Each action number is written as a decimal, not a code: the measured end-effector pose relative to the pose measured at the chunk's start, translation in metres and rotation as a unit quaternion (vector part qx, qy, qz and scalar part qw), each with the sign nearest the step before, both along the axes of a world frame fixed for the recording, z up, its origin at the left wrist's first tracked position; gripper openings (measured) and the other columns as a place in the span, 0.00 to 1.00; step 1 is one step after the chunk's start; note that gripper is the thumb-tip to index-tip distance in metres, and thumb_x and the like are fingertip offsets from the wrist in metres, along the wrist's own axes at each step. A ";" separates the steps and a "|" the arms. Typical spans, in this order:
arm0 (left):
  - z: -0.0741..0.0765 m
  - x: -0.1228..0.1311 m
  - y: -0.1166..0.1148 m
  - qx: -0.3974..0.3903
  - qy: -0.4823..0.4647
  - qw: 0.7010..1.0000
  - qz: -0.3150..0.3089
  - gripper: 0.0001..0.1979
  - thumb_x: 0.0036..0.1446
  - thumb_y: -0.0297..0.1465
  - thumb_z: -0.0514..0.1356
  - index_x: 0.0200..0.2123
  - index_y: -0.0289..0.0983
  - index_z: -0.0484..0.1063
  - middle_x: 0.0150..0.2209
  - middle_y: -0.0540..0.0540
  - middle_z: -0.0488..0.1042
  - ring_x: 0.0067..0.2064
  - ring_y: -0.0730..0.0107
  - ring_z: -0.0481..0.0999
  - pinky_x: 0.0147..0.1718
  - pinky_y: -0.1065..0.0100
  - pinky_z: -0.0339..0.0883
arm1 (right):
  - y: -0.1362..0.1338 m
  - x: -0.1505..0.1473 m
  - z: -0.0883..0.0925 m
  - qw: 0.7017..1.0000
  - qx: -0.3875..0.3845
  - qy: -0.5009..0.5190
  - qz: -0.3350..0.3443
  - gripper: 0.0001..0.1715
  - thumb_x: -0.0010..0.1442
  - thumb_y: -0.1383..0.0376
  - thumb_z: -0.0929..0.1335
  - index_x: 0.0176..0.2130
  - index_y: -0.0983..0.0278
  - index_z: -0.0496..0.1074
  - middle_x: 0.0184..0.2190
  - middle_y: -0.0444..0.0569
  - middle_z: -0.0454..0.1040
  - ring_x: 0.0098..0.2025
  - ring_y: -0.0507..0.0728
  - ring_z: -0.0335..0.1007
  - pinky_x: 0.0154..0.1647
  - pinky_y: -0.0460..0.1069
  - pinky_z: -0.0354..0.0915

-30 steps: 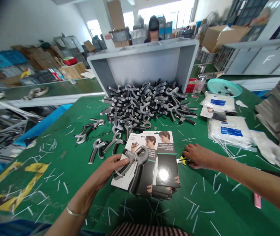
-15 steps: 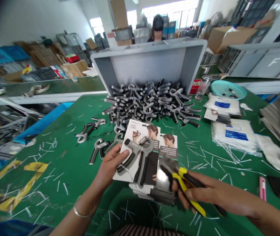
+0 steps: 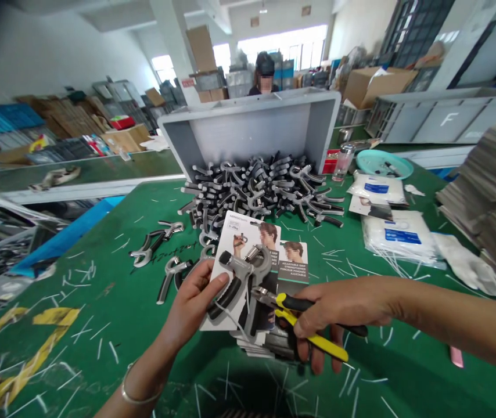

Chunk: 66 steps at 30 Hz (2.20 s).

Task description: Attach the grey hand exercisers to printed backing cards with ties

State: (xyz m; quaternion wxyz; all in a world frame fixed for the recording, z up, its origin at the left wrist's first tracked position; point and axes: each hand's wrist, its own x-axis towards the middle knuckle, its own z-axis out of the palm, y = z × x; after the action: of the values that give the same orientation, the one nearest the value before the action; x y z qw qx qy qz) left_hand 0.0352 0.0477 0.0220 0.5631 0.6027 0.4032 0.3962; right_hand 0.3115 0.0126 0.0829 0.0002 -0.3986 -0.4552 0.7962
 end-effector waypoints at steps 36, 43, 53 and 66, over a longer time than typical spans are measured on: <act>-0.026 0.007 0.012 -0.184 -0.157 0.969 0.041 0.23 0.58 0.36 0.64 0.55 0.35 0.70 0.47 0.40 0.79 0.48 0.54 0.79 0.45 0.59 0.72 | -0.023 -0.014 -0.033 0.897 0.406 -0.169 0.043 0.14 0.64 0.56 0.65 0.41 0.65 0.72 0.34 0.54 0.77 0.32 0.59 0.75 0.33 0.51 0.66; -0.019 0.027 0.012 0.038 -0.170 0.949 0.262 0.24 0.66 0.38 0.56 0.63 0.42 0.60 0.61 0.43 0.69 0.63 0.60 0.67 0.62 0.58 0.58 | -0.046 -0.048 -0.060 0.967 -0.042 0.219 -0.126 0.33 0.59 0.52 0.70 0.57 0.68 0.70 0.45 0.60 0.79 0.40 0.56 0.78 0.35 0.45 0.67; -0.027 0.041 0.000 0.038 -0.187 0.940 0.283 0.24 0.68 0.38 0.53 0.65 0.43 0.56 0.62 0.42 0.67 0.64 0.60 0.67 0.63 0.57 0.58 | -0.057 -0.101 -0.104 0.881 -0.148 0.401 -0.204 0.37 0.56 0.49 0.70 0.55 0.73 0.72 0.37 0.61 0.80 0.33 0.55 0.77 0.36 0.45 0.67; -0.026 0.035 -0.002 0.025 -0.195 0.941 0.275 0.25 0.67 0.39 0.54 0.65 0.44 0.56 0.62 0.42 0.68 0.63 0.60 0.67 0.63 0.56 0.59 | -0.060 -0.114 -0.113 0.870 -0.091 0.400 -0.272 0.24 0.57 0.49 0.69 0.35 0.70 0.73 0.15 0.44 0.66 0.15 0.48 0.57 0.16 0.41 0.55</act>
State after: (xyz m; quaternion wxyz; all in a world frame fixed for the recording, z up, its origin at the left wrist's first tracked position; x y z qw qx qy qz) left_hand 0.0697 0.0459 -0.0041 0.4850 0.3933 0.4253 0.6551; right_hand 0.1976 -0.0473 -0.0300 0.3625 -0.1519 -0.2149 0.8941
